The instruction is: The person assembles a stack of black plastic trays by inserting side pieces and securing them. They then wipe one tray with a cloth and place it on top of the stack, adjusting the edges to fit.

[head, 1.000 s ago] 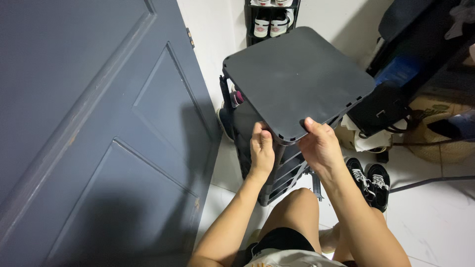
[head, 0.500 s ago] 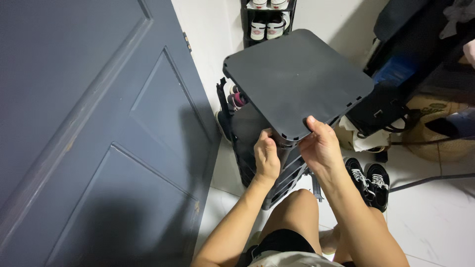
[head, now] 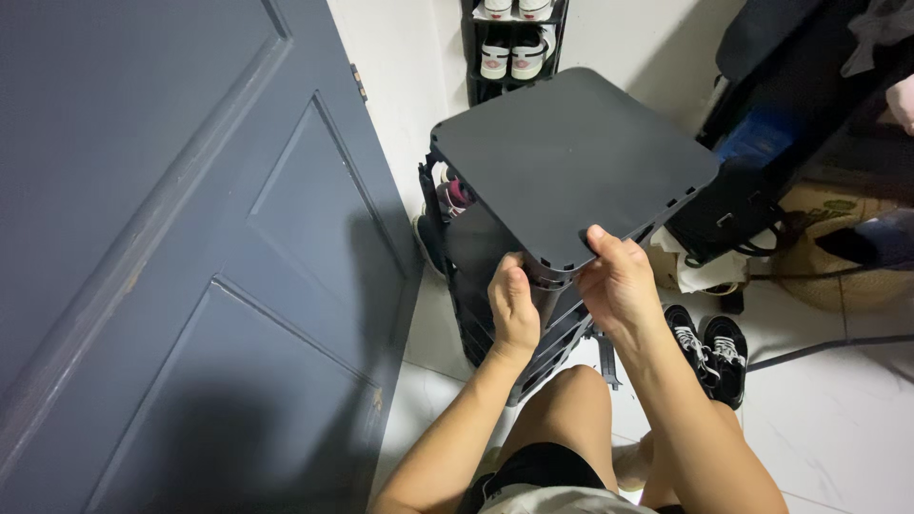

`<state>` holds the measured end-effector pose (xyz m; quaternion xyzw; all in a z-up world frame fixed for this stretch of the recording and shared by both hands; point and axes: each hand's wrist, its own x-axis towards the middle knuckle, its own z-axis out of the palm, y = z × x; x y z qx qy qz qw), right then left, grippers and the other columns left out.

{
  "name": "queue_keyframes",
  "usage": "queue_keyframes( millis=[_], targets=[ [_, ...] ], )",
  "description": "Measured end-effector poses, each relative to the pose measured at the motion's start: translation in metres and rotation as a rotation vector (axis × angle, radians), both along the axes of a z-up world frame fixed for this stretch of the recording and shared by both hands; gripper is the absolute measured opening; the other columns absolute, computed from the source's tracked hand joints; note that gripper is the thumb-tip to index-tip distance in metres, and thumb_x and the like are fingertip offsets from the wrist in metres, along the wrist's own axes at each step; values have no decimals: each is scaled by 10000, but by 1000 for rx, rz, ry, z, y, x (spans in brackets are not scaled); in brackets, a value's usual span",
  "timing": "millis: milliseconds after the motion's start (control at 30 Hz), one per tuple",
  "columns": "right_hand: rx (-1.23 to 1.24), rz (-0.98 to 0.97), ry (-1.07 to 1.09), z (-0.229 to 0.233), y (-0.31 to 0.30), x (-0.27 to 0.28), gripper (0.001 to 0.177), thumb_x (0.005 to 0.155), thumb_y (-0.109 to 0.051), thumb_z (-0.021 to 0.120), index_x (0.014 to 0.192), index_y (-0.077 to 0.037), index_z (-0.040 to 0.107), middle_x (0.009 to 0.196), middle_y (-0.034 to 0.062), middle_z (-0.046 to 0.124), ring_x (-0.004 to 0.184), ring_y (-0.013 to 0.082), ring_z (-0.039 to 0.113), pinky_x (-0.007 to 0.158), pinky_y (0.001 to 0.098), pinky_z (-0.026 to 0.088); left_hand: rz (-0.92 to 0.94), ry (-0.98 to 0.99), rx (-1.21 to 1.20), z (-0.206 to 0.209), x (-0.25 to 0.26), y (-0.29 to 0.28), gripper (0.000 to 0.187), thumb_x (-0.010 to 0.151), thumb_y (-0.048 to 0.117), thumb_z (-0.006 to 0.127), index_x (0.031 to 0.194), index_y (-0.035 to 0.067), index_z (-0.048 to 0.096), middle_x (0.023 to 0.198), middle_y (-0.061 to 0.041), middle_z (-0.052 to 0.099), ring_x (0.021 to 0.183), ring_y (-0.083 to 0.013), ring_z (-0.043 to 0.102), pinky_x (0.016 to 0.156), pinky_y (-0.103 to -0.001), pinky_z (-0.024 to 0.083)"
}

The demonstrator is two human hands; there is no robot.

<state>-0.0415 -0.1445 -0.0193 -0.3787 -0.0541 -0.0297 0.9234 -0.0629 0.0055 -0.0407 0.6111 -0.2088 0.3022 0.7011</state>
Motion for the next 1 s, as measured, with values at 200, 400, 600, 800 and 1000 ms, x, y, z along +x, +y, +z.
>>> queue_keyframes(
  millis=[200, 400, 600, 800, 1000],
  targets=[
    [-2, 54, -37, 22, 4, -11, 215, 996, -172, 675, 960, 37, 706, 1005, 139, 743, 935, 231, 730, 891, 392, 575, -39, 22, -16, 3, -4, -1, 522, 1139, 441, 346, 1043, -10, 591, 958, -85, 640, 876, -177, 595, 799, -323, 486],
    [-18, 37, -55, -2, -4, -3, 250, 1061, -210, 696, 928, 1, 674, 988, 133, 736, 935, 231, 711, 876, 392, 553, 21, 57, -17, 1, -2, -8, 391, 1134, 327, 414, 983, -6, 550, 917, -80, 592, 843, -173, 573, 782, -320, 493],
    [-17, 176, -119, 11, -2, -17, 283, 1024, -318, 646, 1016, -35, 642, 1109, 94, 714, 1048, 206, 691, 969, 427, 553, 106, 17, 14, 6, -4, -11, 355, 1137, 265, 399, 971, -17, 538, 945, -91, 554, 835, -194, 558, 772, -344, 476],
    [-231, 186, -143, 8, -8, -27, 301, 1009, -181, 666, 1246, -8, 601, 1120, 98, 682, 964, 176, 636, 880, 379, 509, 40, 114, -51, 11, -10, -12, 358, 1130, 286, 389, 989, -9, 536, 1018, -127, 498, 884, -230, 511, 830, -374, 448],
    [-391, -201, -228, -8, 9, -47, 415, 916, 45, 719, 1266, 0, 502, 1087, 118, 696, 981, 164, 680, 902, 326, 573, 165, 112, 45, 24, -17, -15, 468, 1109, 395, 313, 1071, -17, 532, 1101, -159, 522, 1092, -318, 501, 989, -452, 395]
  ],
)
